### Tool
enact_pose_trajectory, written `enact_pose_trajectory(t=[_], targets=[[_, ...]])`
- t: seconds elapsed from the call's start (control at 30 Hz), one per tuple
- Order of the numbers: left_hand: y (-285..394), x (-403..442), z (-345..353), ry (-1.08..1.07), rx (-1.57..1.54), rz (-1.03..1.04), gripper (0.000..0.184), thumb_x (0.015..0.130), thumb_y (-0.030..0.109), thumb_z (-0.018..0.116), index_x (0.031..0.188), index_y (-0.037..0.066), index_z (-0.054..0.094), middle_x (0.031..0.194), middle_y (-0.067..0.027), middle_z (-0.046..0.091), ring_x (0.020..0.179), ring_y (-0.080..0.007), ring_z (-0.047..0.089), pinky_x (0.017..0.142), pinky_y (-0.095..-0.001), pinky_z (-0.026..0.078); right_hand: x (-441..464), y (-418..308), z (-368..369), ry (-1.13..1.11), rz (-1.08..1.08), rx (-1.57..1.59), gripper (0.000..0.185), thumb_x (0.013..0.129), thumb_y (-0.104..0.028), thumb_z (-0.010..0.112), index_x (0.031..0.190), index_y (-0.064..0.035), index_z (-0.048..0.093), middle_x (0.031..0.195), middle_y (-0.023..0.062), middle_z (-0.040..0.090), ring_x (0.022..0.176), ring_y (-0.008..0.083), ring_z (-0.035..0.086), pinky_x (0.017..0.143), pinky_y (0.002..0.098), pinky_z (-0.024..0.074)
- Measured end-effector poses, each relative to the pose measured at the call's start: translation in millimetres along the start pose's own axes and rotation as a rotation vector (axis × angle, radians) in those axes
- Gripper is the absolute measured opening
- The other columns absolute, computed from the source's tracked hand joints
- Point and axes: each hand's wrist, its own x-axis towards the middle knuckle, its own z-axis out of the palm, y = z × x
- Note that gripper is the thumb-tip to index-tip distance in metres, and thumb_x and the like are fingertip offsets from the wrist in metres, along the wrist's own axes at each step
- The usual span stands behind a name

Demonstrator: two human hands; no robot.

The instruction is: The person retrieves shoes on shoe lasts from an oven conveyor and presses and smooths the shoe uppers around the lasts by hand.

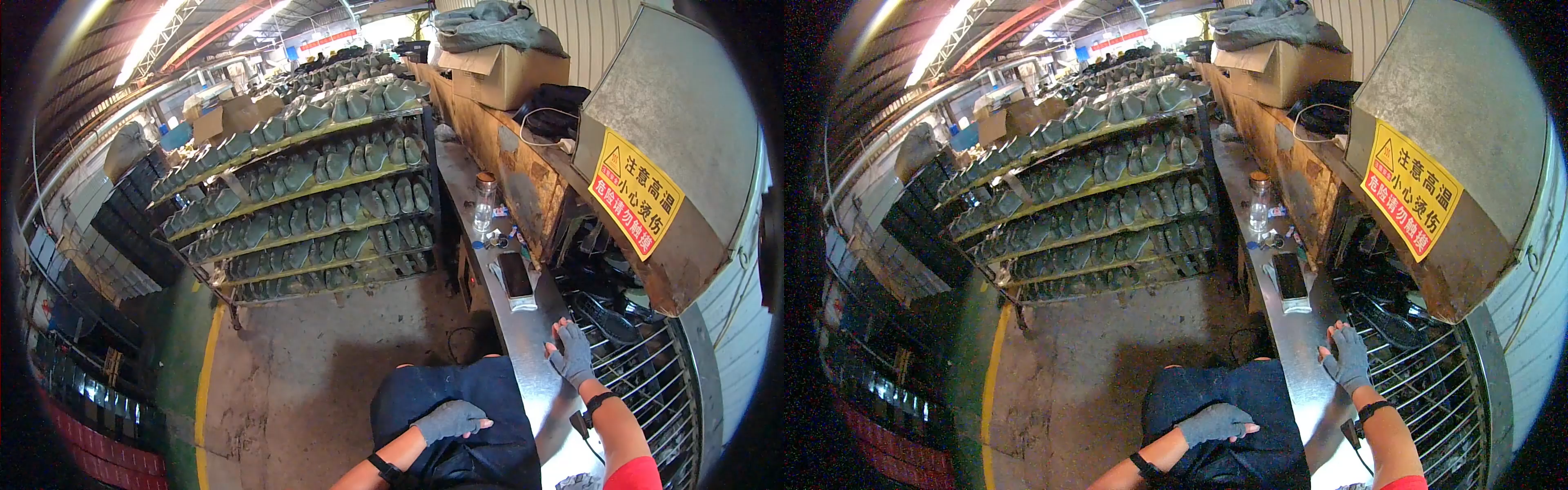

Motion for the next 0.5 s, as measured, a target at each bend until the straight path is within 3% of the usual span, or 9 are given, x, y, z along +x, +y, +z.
enact_pose_trajectory(t=[0.13,0.2,0.5], targets=[[0.3,0.4,0.3,-0.01,-0.014,-0.04,0.053,0.108,0.053,0.061,0.085,0.007,0.073,0.071,-0.0052,0.07,0.066,-0.0192,0.068,0.069,-0.0378,0.054,0.0,1.8,0.4,-0.003,-0.003,-0.001,0.062,0.091,-0.035,0.076,0.14,-0.0005,0.064,0.149,0.026,0.06,0.141,0.0452,0.054,0.121,0.051,0.0429],[-2.4,1.4,1.6,-0.01,-0.028,-0.046,0.053,0.108,0.053,0.061,0.085,0.007,0.074,0.071,-0.0049,0.07,0.066,-0.0185,0.068,0.069,-0.0375,0.054,-0.5,4.5,2.0,-0.092,0.074,0.031,0.067,0.095,-0.046,0.072,0.148,-0.007,0.062,0.159,0.0217,0.055,0.152,0.0431,0.046,0.126,0.0511,0.0373],[0.0,0.1,0.8,0.0,-0.033,-0.037,0.054,0.109,0.052,0.059,0.082,0.007,0.069,0.07,-0.0058,0.068,0.064,-0.0207,0.064,0.067,-0.0395,0.052,-0.2,3.1,2.1,-0.08,0.082,0.019,0.064,0.093,-0.043,0.074,0.146,-0.0078,0.063,0.157,0.0204,0.056,0.15,0.0425,0.048,0.125,0.0509,0.0386]])
